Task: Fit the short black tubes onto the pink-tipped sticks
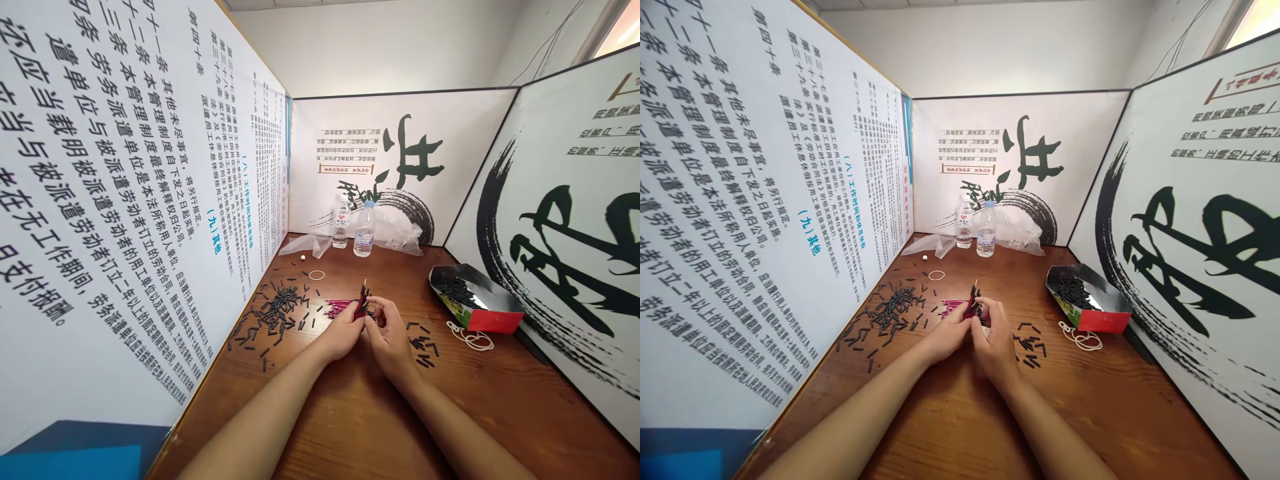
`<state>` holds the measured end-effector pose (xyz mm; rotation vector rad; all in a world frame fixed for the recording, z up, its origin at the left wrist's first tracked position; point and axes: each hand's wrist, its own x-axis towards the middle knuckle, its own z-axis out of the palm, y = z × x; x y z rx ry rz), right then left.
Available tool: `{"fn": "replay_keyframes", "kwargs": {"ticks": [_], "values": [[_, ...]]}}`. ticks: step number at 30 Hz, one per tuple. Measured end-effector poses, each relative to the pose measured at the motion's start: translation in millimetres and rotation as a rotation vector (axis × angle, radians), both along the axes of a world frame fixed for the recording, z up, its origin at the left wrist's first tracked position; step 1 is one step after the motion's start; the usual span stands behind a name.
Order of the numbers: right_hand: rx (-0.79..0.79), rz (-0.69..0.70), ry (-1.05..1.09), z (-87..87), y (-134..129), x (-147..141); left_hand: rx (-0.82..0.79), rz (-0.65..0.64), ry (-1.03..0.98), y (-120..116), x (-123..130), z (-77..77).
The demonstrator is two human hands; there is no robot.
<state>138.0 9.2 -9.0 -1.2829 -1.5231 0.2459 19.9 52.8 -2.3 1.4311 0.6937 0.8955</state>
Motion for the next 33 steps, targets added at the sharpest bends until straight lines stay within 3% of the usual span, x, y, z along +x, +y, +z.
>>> {"fn": "replay_keyframes", "kwargs": {"ticks": [5,10,33], "values": [[-0.021,0.014,0.082,-2.3,1.4,-0.1,-0.293,-0.015,0.035,-0.4,-2.6,4.8],[-0.066,0.006,0.135,-2.8,3.4,-0.1,-0.426,-0.073,-0.071,3.3,-4.8,4.7],[-0.141,0.025,0.306,-3.1,8.2,1.4,-0.388,-0.090,-0.093,2.4,-8.2,5.8]]}}
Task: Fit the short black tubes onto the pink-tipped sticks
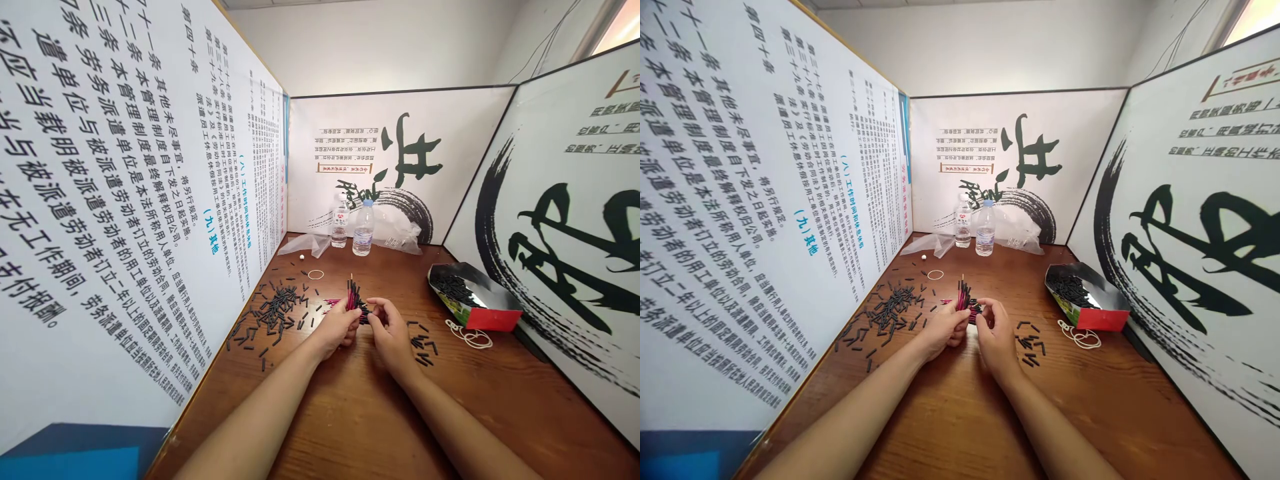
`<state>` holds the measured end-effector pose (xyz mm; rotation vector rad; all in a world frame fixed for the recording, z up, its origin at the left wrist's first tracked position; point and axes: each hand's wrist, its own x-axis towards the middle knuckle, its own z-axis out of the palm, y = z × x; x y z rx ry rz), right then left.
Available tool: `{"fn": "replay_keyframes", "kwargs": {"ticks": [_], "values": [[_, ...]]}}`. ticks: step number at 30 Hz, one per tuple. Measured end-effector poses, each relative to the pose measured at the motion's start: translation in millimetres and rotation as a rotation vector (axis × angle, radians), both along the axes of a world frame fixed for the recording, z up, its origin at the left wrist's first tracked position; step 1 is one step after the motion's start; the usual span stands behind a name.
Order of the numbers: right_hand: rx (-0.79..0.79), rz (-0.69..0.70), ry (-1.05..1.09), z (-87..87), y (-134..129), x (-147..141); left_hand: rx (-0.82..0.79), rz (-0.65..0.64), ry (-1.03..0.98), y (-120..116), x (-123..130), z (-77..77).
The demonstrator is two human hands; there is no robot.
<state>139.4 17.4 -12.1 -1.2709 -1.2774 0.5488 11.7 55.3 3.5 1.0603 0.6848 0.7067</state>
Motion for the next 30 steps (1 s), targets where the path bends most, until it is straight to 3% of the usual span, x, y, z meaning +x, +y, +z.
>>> {"fn": "replay_keyframes", "kwargs": {"ticks": [6,15,30], "values": [[-0.024,-0.008,0.085,-0.7,2.0,2.0,0.003,0.007,0.021,-1.4,0.1,-0.3],[-0.007,-0.021,0.143,0.6,1.7,2.8,0.033,0.114,-0.027,-3.9,4.7,0.8],[-0.056,0.001,0.106,1.0,1.2,2.1,0.038,0.034,0.000,-1.8,0.2,-0.1]]}}
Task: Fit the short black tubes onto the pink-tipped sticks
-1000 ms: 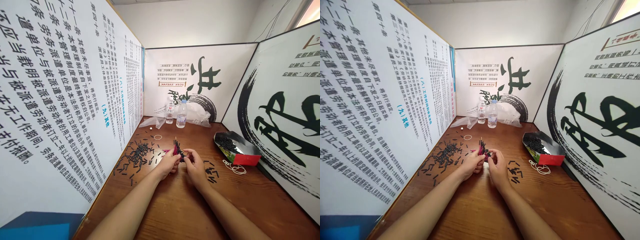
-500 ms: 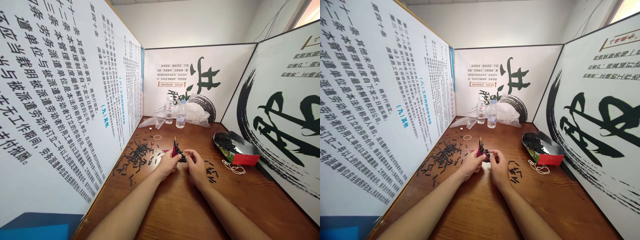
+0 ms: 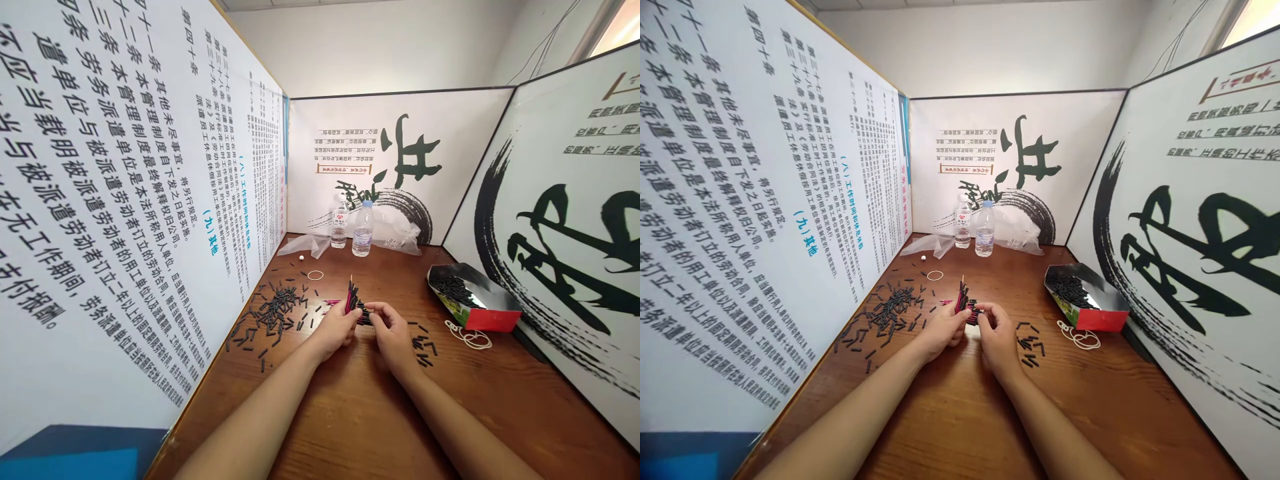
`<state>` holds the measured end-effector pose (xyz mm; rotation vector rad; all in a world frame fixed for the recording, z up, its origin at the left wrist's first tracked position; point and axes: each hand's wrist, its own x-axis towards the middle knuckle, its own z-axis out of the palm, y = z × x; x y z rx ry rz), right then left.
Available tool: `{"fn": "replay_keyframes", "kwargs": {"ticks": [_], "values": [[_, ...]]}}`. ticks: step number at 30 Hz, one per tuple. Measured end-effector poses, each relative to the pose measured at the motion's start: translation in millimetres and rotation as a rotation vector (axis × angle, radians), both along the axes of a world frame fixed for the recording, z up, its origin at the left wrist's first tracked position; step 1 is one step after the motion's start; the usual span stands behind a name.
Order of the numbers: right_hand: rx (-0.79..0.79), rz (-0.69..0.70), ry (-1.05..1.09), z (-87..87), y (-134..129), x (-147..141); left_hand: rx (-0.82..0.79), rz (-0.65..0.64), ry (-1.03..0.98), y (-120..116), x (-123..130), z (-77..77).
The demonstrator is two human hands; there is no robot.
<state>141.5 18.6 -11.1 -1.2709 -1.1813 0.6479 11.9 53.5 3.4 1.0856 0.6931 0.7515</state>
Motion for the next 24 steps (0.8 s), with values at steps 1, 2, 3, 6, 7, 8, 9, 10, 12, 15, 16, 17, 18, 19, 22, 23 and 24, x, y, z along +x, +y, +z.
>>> {"fn": "replay_keyframes", "kwargs": {"ticks": [1,2,3,6,7,8,9,10,12,15,16,17,18,19,22,23,24], "values": [[0.000,0.008,0.004,0.7,-0.6,-0.1,0.000,-0.002,0.003,0.0,0.0,0.1],[0.001,0.018,0.011,1.4,-1.2,-0.3,0.000,-0.004,0.006,0.1,-0.2,0.2],[0.003,0.027,0.020,2.1,-1.8,-0.5,-0.001,-0.009,0.008,0.2,-0.4,0.4],[0.016,0.041,0.017,3.5,-3.2,-1.5,-0.002,-0.053,0.022,0.0,-1.4,1.3],[0.022,0.037,0.005,3.9,-3.5,-1.8,-0.001,-0.069,0.029,-0.2,-1.7,1.6],[0.028,0.031,-0.009,4.1,-3.7,-2.0,0.001,-0.081,0.035,-0.5,-2.0,1.9],[0.033,0.027,-0.023,4.3,-3.9,-2.1,0.003,-0.086,0.040,-0.7,-2.2,2.2],[0.035,0.026,-0.032,4.5,-4.0,-2.0,0.004,-0.084,0.043,-0.9,-2.3,2.4],[0.031,0.034,-0.036,4.3,-4.1,-1.8,0.002,-0.072,0.044,-1.3,-2.3,2.6],[0.012,0.049,-0.043,3.2,-4.5,-1.2,-0.013,-0.064,0.058,-1.9,-2.2,2.6],[0.009,0.052,-0.052,2.7,-4.7,-1.1,-0.015,-0.061,0.065,-2.0,-2.2,2.6],[0.008,0.057,-0.066,2.2,-4.9,-1.0,-0.016,-0.057,0.071,-2.0,-2.1,2.6],[0.009,0.063,-0.082,1.7,-5.1,-1.1,-0.017,-0.051,0.075,-2.0,-2.0,2.6],[0.015,0.070,-0.099,1.3,-5.2,-1.2,-0.020,-0.046,0.076,-1.9,-1.9,2.7],[0.038,0.062,-0.132,1.1,-5.5,-1.9,-0.050,-0.037,0.062,-0.7,-1.6,3.3],[0.044,0.052,-0.138,1.3,-5.6,-2.2,-0.066,-0.040,0.051,0.0,-1.5,3.6],[0.049,0.043,-0.142,1.6,-5.7,-2.6,-0.081,-0.045,0.040,0.6,-1.5,3.8]]}}
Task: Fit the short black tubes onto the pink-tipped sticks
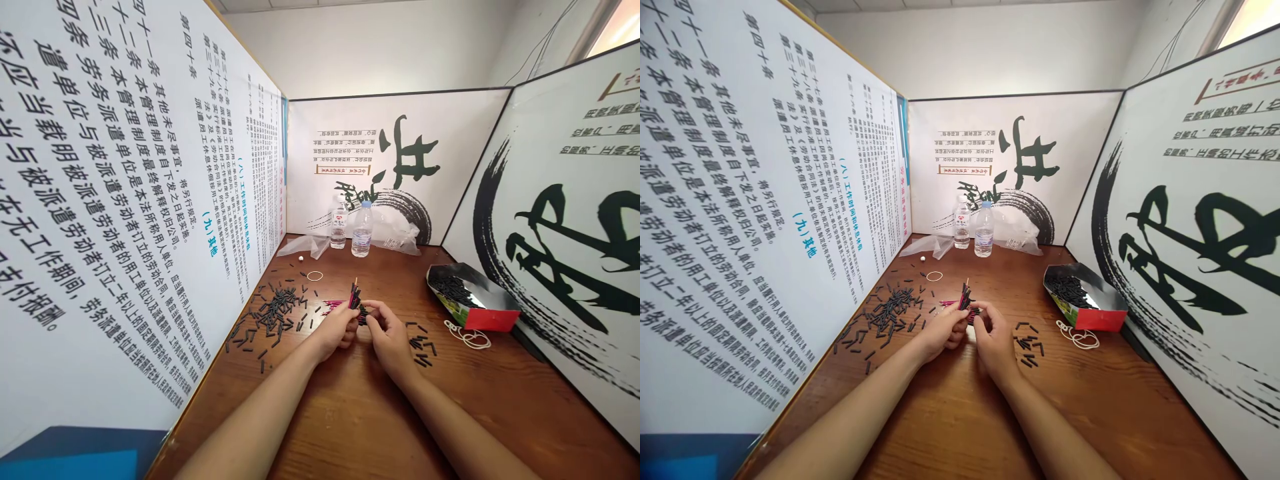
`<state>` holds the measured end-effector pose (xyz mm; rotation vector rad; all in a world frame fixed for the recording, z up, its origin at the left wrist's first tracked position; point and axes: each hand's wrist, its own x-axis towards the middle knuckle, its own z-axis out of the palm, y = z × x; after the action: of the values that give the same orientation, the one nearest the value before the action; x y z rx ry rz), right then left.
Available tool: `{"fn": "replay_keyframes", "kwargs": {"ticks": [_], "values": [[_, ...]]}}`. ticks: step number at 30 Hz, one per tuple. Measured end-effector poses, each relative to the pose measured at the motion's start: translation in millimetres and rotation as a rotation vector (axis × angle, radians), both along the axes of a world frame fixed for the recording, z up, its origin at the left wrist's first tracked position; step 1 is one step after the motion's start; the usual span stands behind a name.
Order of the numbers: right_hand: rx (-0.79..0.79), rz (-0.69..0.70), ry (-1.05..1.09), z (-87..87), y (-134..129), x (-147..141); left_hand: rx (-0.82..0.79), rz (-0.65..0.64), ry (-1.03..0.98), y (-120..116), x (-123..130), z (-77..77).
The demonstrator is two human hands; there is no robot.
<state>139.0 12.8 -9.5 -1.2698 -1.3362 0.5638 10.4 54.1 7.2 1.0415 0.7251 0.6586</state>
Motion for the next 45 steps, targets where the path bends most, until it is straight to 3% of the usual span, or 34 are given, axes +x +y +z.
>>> {"fn": "replay_keyframes", "kwargs": {"ticks": [30,45], "values": [[-0.068,0.048,0.035,-0.8,0.8,0.9,0.032,-0.053,-0.051,0.7,-2.2,-2.9],[-0.067,-0.005,0.006,-2.4,1.9,1.9,0.069,-0.061,0.008,-0.4,-1.7,0.7]]}}
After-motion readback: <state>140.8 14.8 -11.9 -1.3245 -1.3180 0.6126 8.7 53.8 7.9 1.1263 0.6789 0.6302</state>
